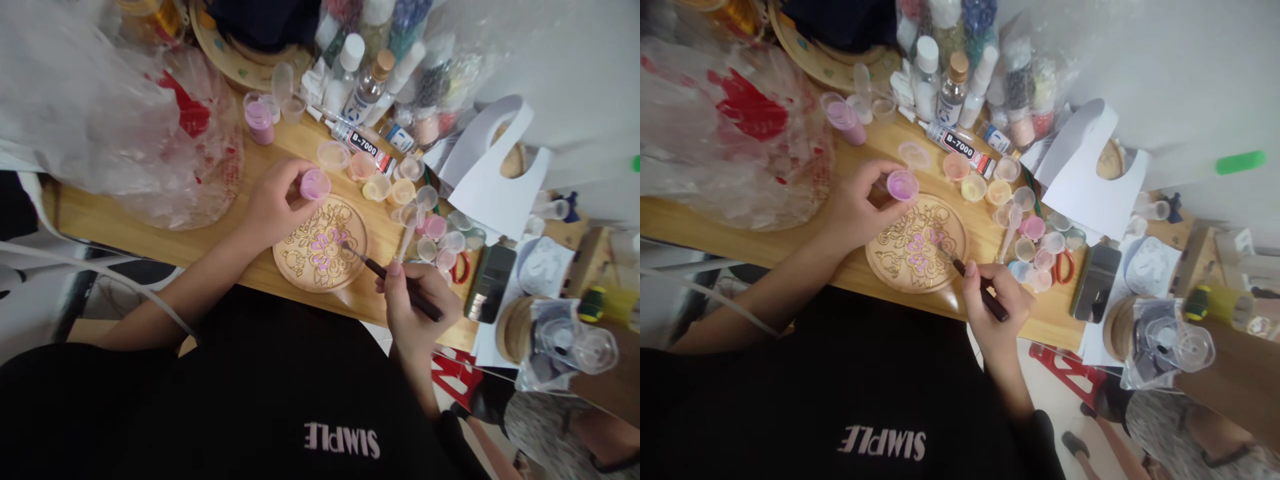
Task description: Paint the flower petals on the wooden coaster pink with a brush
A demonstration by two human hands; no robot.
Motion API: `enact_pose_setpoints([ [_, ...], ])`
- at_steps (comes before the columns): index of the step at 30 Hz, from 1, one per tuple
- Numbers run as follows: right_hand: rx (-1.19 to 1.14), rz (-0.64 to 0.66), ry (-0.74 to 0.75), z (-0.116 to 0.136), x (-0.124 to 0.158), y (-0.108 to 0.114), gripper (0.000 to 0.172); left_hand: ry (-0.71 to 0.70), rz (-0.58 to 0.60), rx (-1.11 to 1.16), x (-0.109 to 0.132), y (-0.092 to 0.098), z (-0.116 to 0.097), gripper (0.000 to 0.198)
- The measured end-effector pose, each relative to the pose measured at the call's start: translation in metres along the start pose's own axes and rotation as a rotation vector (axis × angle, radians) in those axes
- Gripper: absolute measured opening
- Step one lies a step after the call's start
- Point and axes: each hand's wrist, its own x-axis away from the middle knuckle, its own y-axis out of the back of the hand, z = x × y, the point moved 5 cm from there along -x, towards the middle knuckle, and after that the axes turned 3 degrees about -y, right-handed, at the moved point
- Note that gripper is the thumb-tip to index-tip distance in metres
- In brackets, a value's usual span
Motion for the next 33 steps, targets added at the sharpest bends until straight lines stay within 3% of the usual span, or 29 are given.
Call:
enact_pose_setpoints([
  [7, -0.022, 0.019, 0.003, -0.0006, -0.0009, -0.0021, 0.019, 0.026, 0.04, -0.035, 0.0, -0.0009, 0.0, 0.03],
  [17, 0.013, 0.023, 0.058, 0.0031, -0.0033, -0.0011, 0.02, -0.034, -0.025, 0.025, 0.0009, -0.0001, -0.0002, 0.03],
  [33, 0.016, 0.013, 0.057, 0.0026, -0.0024, -0.0001, 0.023, 0.063, 0.038, -0.01, 0.0004, -0.0018, 0.0025, 0.029],
])
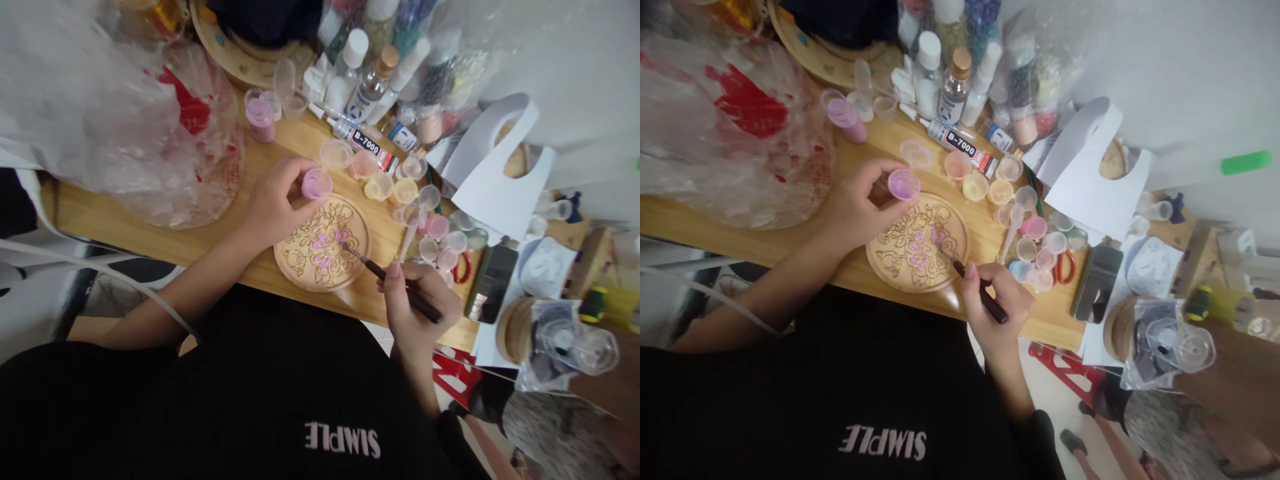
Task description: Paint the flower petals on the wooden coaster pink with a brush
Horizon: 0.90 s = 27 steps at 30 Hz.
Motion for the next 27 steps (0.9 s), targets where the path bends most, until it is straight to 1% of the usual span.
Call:
enact_pose_setpoints([
  [7, -0.014, -0.015, -0.021, -0.001, 0.0, 0.0, 0.023, -0.077, -0.056, 0.048, -0.001, 0.002, -0.004, 0.029],
  [12, 0.007, -0.007, -0.022, -0.002, 0.001, 0.0, 0.023, -0.026, -0.024, 0.032, 0.0, 0.002, -0.003, 0.027],
  [15, 0.0, -0.036, -0.025, -0.005, 0.002, 0.0, 0.021, -0.048, -0.028, 0.054, -0.001, 0.003, -0.004, 0.027],
  [19, 0.012, -0.079, -0.014, -0.008, 0.0, 0.0, 0.022, -0.081, -0.036, 0.056, 0.0, 0.003, -0.003, 0.026],
  [22, -0.006, -0.043, -0.002, -0.006, -0.003, -0.002, 0.021, -0.085, -0.046, 0.061, 0.0, 0.003, -0.002, 0.026],
  [27, -0.046, 0.084, -0.027, 0.001, -0.01, -0.002, 0.015, -0.055, -0.017, 0.06, 0.0, 0.003, -0.001, 0.026],
])
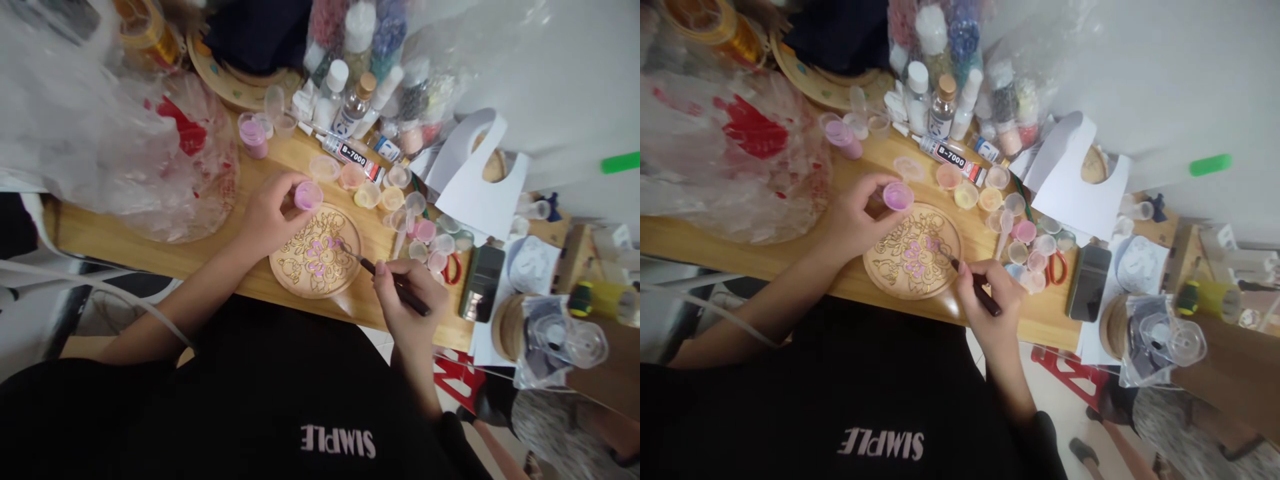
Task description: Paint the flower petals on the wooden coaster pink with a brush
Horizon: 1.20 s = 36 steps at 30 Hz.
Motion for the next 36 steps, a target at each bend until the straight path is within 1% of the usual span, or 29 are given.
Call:
enact_pose_setpoints([
  [2, -0.008, 0.045, -0.029, 0.001, -0.002, 0.0, 0.015, -0.006, -0.007, -0.001, 0.0, 0.0, 0.0, 0.028],
  [4, -0.016, 0.058, -0.05, 0.0, -0.003, 0.0, 0.016, -0.01, -0.012, -0.005, 0.0, 0.0, 0.0, 0.03],
  [9, -0.051, -0.037, -0.028, -0.009, 0.002, 0.004, 0.012, -0.03, -0.039, -0.017, 0.0, 0.0, -0.002, 0.027],
  [12, -0.072, -0.057, -0.016, -0.014, 0.005, 0.004, 0.01, -0.017, -0.017, -0.041, 0.0, 0.001, -0.003, 0.026],
  [16, -0.072, -0.031, -0.012, -0.016, 0.007, 0.002, 0.007, 0.013, 0.004, -0.061, 0.0, 0.001, -0.004, 0.027],
  [19, -0.082, 0.008, 0.011, -0.014, 0.006, 0.0, 0.005, 0.007, -0.001, -0.047, 0.0, 0.002, -0.006, 0.027],
  [24, -0.079, 0.031, 0.064, -0.01, 0.005, 0.0, 0.009, -0.003, -0.006, -0.039, 0.0, 0.002, -0.006, 0.026],
  [27, -0.075, 0.032, 0.078, -0.011, 0.008, 0.003, 0.011, 0.004, 0.007, -0.051, -0.001, 0.0, -0.003, 0.026],
  [32, -0.081, 0.029, 0.096, -0.014, 0.012, 0.005, 0.013, -0.019, -0.013, -0.032, 0.0, 0.001, -0.003, 0.027],
  [36, -0.077, 0.025, 0.148, -0.015, 0.015, 0.003, 0.015, 0.001, -0.017, -0.04, 0.0, 0.002, -0.005, 0.026],
])
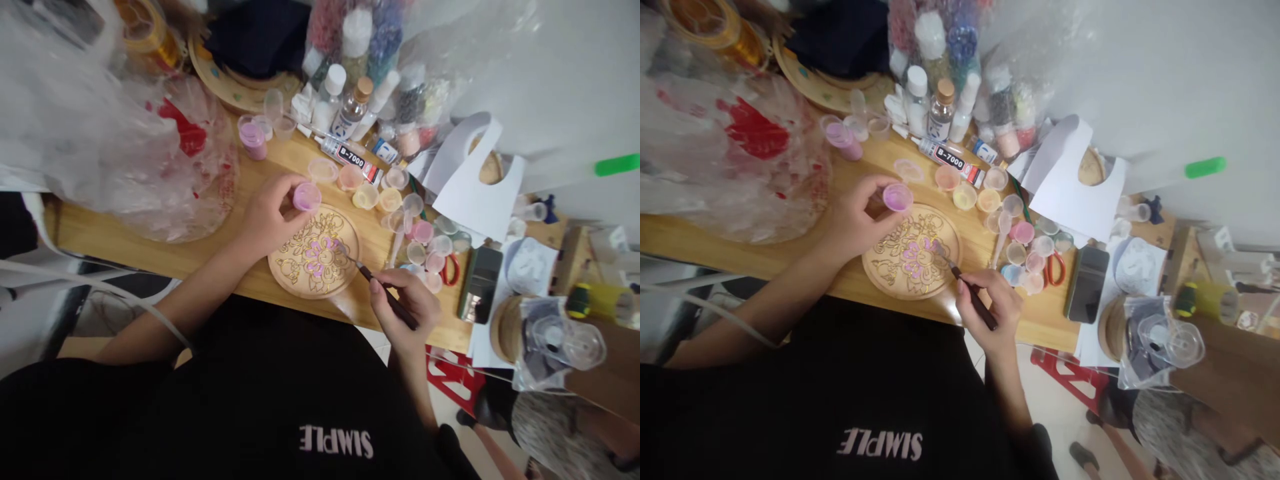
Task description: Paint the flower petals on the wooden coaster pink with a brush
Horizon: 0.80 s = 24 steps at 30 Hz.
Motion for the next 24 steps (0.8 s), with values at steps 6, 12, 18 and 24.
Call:
enact_pose_setpoints([
  [6, -0.004, -0.006, 0.067, -0.0031, 0.005, -0.0017, 0.023, -0.019, -0.006, -0.015, 0.0004, -0.0012, 0.0002, 0.027],
  [12, 0.022, 0.015, 0.095, -0.0056, 0.0073, -0.0034, 0.022, -0.018, -0.006, -0.026, 0.0007, -0.0018, 0.0006, 0.027],
  [18, 0.052, 0.004, 0.117, -0.0071, 0.0093, -0.0036, 0.022, -0.026, -0.003, -0.019, 0.0007, -0.0038, 0.0043, 0.028],
  [24, 0.065, 0.012, 0.108, -0.0069, 0.0098, -0.0047, 0.02, -0.006, 0.007, -0.027, 0.0015, -0.0051, 0.0069, 0.029],
])
